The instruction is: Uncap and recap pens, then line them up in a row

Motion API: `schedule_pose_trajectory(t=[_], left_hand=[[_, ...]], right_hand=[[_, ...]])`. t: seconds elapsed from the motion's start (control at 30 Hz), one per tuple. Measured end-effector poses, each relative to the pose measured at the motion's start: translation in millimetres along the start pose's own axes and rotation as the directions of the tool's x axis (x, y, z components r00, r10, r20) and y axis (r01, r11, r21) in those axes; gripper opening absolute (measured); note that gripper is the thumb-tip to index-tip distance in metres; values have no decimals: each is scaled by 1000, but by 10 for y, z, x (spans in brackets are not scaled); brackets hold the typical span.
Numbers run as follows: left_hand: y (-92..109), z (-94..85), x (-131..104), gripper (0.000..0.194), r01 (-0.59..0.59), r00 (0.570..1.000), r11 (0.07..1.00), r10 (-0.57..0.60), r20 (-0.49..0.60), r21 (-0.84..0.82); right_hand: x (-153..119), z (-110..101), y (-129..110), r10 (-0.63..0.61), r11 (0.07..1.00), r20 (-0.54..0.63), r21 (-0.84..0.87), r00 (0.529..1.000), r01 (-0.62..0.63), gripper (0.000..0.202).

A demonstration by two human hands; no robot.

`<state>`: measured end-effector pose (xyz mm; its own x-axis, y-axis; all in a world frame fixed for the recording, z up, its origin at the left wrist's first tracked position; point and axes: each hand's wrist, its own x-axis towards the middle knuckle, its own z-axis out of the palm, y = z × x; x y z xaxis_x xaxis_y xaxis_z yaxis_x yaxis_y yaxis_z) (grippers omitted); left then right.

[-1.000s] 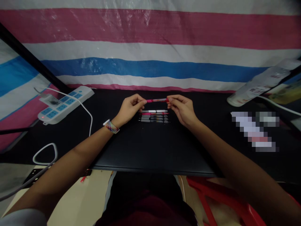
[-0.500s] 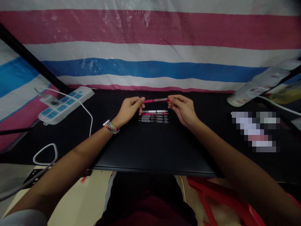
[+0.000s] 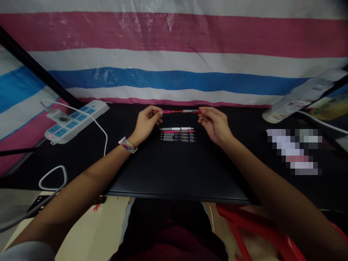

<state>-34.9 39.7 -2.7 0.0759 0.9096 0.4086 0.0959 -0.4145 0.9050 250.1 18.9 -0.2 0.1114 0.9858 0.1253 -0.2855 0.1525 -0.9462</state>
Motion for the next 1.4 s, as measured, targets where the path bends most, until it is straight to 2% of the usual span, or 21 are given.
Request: schedule_pose_trajectory(t=[0.23,0.43,0.63,0.83,1.23,1.4], left_hand=[[-3,-22,18,15,-11,1000,1000,11,-16,3],[71,2,13,4,67,996,995,-71,-47,-79],[90,19,26,33,92,992,991,-100,-76,-95],[45,14,33,45,85,992,996,-88,-89,-37],[4,3,48,47,79,989,997,-81,-127,-24],[1,-6,45,46,47,991,999,-50,-125,-23]], right_hand=[[20,10,-13,41,997,-55,73,998,-36,17],[-1,19,-36,48,996,-68,75,997,-43,13],[13,2,-29,58,996,-75,66,996,-53,10],[11,-7,-31,27,999,-66,26,997,-25,9],[1,16,-53,16,999,-74,40,997,-13,10],[22,13,-44,67,992,-96,113,993,-56,11]])
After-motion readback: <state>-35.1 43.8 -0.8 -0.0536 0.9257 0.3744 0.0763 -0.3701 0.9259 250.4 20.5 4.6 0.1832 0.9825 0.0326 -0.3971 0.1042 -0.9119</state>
